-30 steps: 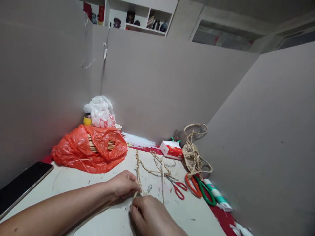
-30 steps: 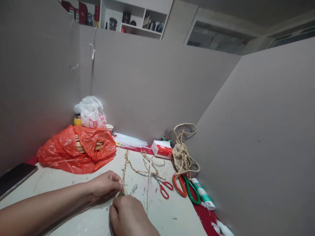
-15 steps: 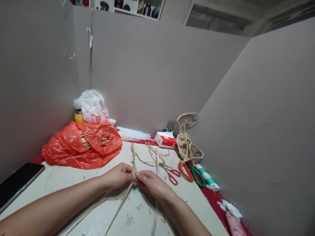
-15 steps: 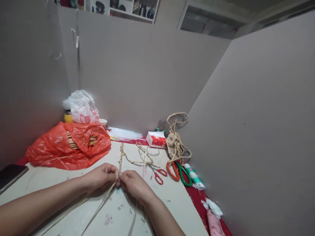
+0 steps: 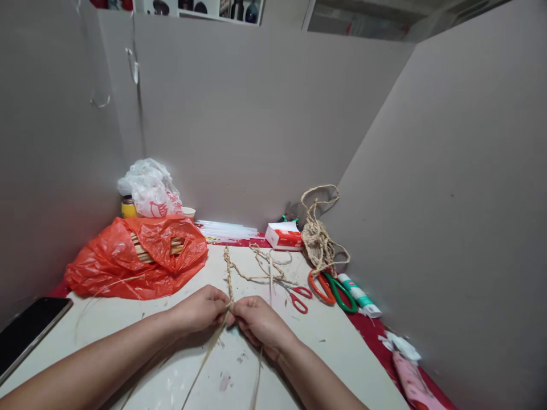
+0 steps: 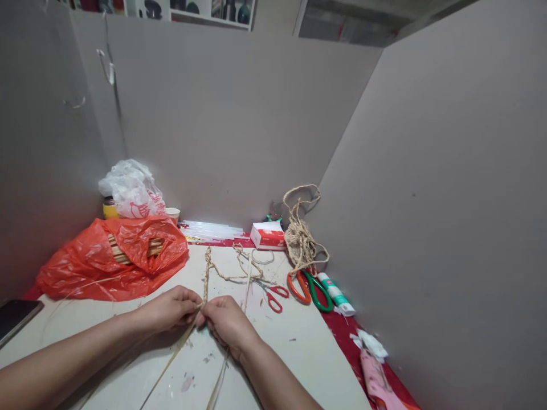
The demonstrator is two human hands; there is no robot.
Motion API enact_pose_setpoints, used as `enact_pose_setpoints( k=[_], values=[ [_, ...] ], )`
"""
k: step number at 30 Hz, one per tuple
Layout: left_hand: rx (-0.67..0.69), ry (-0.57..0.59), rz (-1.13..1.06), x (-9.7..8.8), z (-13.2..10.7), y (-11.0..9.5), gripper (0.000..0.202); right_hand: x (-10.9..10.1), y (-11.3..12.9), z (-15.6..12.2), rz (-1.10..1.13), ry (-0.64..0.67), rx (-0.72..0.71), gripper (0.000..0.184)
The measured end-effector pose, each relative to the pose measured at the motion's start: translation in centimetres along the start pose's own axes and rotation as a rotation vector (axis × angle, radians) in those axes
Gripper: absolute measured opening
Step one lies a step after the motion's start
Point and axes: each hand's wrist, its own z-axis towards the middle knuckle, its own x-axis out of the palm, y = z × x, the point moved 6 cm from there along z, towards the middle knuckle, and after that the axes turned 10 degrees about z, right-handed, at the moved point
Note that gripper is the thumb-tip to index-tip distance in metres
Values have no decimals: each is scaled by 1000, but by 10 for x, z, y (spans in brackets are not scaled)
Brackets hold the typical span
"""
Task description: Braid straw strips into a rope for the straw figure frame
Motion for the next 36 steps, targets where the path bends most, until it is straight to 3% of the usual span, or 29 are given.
enact_pose_setpoints(
  k=[6,9,13,16,18,20,21,26,31,36],
  values=[
    [-108,102,-132,11,-7,0,25,11,0,-4,171,58,39,23],
    [-97,52,-13,13,-11,-10,23,16,0,-5,171,97,46,24],
    [-108,10,66,15,-23,-24,23,14,1,-5,152,45,49,18],
    [-183,29,63,9,-31,-20,33,13,1,-5,200,114,101,10],
    [-206,-106,98,-8,-32,-10,37,13,1,-5,224,192,126,8],
    [-147,-314,87,-26,-30,-3,38,12,2,-4,237,244,134,10],
    [-121,-352,31,-29,-28,0,36,12,2,-4,240,263,134,10],
    [-107,-110,-329,2,-12,-1,18,10,6,-4,218,317,123,9],
    [-86,-158,-99,5,-6,-7,18,5,10,-6,152,375,128,10],
    [-6,-122,85,-2,-1,1,21,1,14,-7,-58,305,37,15]
  ],
)
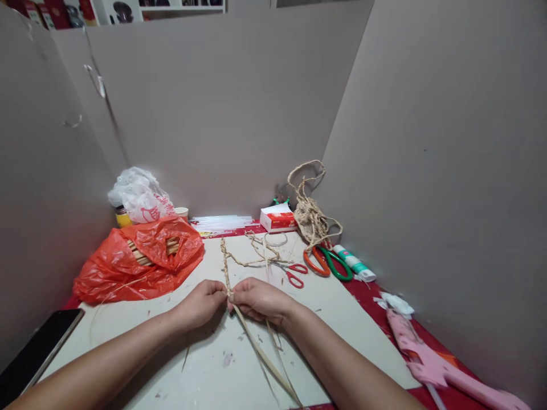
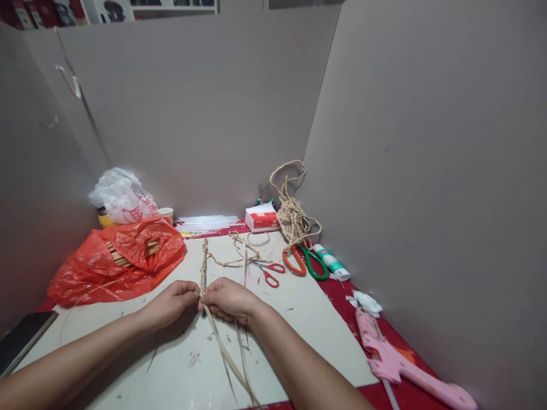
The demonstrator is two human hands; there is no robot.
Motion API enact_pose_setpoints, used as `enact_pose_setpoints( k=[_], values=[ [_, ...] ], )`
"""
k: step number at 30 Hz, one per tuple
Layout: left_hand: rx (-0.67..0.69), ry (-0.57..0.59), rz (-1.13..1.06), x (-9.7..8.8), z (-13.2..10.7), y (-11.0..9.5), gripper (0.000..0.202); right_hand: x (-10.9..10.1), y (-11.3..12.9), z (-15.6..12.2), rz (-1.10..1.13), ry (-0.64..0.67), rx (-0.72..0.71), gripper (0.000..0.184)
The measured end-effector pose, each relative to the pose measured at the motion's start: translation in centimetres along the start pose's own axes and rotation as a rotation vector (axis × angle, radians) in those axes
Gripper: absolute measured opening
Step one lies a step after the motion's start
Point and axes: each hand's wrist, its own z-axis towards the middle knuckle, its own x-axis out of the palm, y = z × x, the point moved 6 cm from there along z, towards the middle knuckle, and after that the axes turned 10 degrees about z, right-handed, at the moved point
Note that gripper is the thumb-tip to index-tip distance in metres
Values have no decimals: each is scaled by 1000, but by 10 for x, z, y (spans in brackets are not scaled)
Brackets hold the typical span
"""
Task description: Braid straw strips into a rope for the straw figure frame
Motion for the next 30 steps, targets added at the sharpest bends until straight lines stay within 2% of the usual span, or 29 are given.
enact_pose_setpoints(
  k=[2,5,10,13,18,24,27,30],
  values=[
    [9,23,49,-1,0,0,23,-3,1,0,-116,-66,-21,16],
    [-52,76,6,1,-1,-2,21,-7,4,-1,-327,-159,-86,16],
    [-186,169,-165,7,-2,-2,23,-9,9,-5,-572,-197,-133,20],
    [-212,206,-215,10,-1,-2,23,-6,10,-8,-666,-221,-145,23],
    [-204,148,-168,9,0,-1,19,0,13,-12,-860,-282,-176,24],
    [-137,74,-130,11,3,5,19,1,34,-21,-1047,-311,-59,21],
    [-125,74,-126,13,5,10,20,2,45,-24,-1071,-314,4,18],
    [-107,80,-155,15,6,11,19,7,36,-22,-876,-283,72,18]
  ],
)
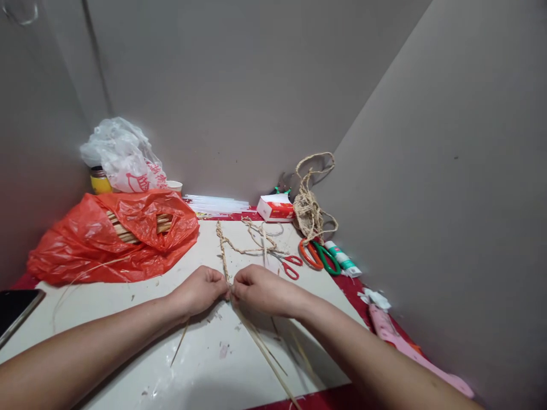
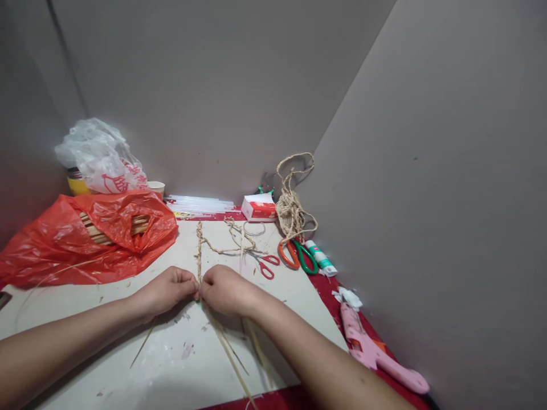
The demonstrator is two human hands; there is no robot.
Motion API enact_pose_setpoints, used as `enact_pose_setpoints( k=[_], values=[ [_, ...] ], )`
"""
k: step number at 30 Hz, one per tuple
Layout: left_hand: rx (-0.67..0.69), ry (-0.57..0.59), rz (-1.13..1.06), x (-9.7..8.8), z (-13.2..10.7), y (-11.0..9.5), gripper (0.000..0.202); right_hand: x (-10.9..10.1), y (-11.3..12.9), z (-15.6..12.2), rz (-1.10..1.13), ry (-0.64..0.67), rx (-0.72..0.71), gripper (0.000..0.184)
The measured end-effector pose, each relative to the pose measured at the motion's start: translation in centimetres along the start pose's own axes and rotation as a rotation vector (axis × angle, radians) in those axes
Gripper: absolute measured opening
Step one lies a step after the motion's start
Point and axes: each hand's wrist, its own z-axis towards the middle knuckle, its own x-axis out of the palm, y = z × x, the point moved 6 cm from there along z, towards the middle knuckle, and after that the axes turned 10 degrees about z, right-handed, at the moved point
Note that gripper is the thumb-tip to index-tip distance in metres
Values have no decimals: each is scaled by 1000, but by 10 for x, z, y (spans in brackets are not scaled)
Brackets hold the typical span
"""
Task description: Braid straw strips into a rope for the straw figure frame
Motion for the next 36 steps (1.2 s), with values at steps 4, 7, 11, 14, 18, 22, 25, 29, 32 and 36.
enact_pose_setpoints(
  k=[4,7,11,14,18,22,25,29,32,36],
  values=[
    [33,55,-90,2,-2,-4,21,33,-16,-2,214,37,135,26],
    [1,55,-103,0,-5,-6,24,40,-15,-9,10,-144,65,29],
    [16,41,-98,-1,-7,-7,21,45,7,-36,-348,-215,-35,28],
    [5,39,-104,-2,-6,-5,18,43,12,-55,-328,-76,-62,28],
    [5,94,-136,-1,-3,-4,20,0,-1,-54,22,-337,-108,38],
    [40,151,-190,-2,-3,-8,24,-8,-21,-20,428,-337,-135,28],
    [72,175,-220,-3,-6,-13,26,20,-29,3,753,-8,-14,28],
    [64,181,-155,-2,-8,-16,26,34,-35,10,841,108,62,32],
    [99,185,-75,0,-5,-14,28,33,-38,11,803,138,84,37],
    [185,102,99,-6,-2,-12,29,32,-38,13,819,162,86,36]
  ],
)
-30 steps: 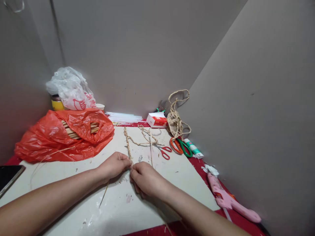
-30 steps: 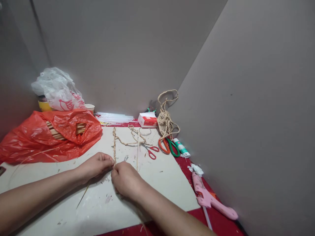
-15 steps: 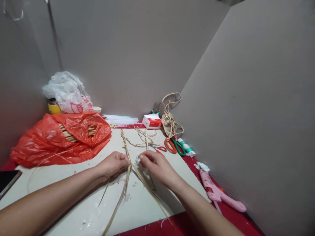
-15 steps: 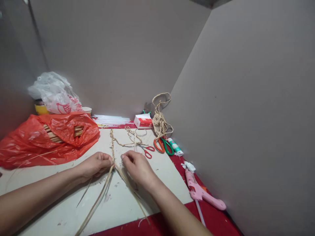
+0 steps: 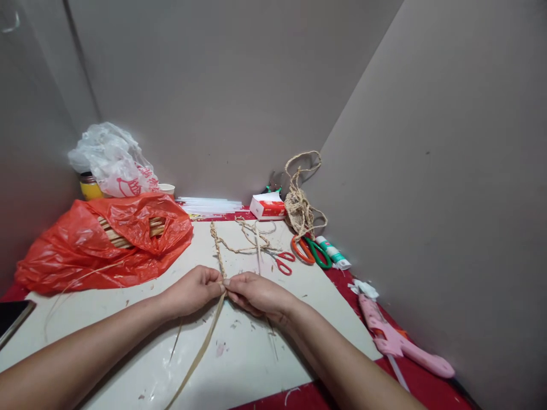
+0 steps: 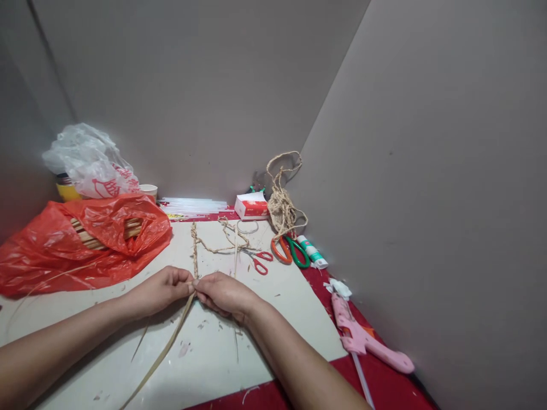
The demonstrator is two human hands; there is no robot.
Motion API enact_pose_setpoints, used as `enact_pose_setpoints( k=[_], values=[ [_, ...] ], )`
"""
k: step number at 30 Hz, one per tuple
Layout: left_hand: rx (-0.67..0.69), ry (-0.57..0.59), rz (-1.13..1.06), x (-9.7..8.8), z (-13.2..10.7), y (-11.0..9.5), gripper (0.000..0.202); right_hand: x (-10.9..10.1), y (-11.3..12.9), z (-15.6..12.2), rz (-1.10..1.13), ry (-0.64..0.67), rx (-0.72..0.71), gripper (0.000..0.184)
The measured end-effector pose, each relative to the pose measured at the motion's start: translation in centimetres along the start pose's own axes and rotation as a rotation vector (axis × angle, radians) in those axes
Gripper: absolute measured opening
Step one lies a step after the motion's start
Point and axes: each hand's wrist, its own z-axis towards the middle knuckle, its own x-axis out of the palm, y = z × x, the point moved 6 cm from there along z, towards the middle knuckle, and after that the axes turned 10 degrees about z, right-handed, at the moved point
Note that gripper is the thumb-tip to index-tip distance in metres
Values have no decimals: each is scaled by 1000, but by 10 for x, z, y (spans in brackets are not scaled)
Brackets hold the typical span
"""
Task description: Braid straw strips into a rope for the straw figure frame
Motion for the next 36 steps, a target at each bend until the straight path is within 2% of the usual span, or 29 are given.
enact_pose_setpoints(
  k=[5,11,15,18,21,24,26,27,30,31,32,34,36],
  values=[
    [23,32,229,-6,-6,-10,29,1,-3,2,108,-76,-56,27],
    [-33,-115,624,-9,-22,-26,31,8,-7,-2,215,-149,-69,23],
    [-25,-175,912,3,-32,-33,33,16,-9,-5,367,-130,-33,28],
    [-44,-109,1075,18,-37,-32,33,19,-10,-7,419,-120,-10,28],
    [-3,-36,1126,33,-44,-33,34,18,-10,-8,409,-96,-14,17],
    [70,38,971,39,-50,-37,21,16,-11,-9,428,-41,11,14],
    [75,35,759,30,-47,-40,23,14,-11,-10,464,0,14,14],
    [59,-20,639,19,-43,-40,24,14,-11,-10,485,22,14,14],
    [-17,-311,239,-18,-28,-31,15,13,-11,-10,522,81,15,15],
    [-53,-307,90,-21,-22,-24,14,13,-11,-10,524,94,16,15],
    [-91,-263,-70,-20,-16,-18,16,13,-10,-10,519,105,14,16],
    [-147,-95,-354,-6,-9,-10,18,14,-10,-10,503,118,11,15],
    [-191,42,-495,9,-9,-8,16,14,-9,-11,486,126,16,15]
  ],
)
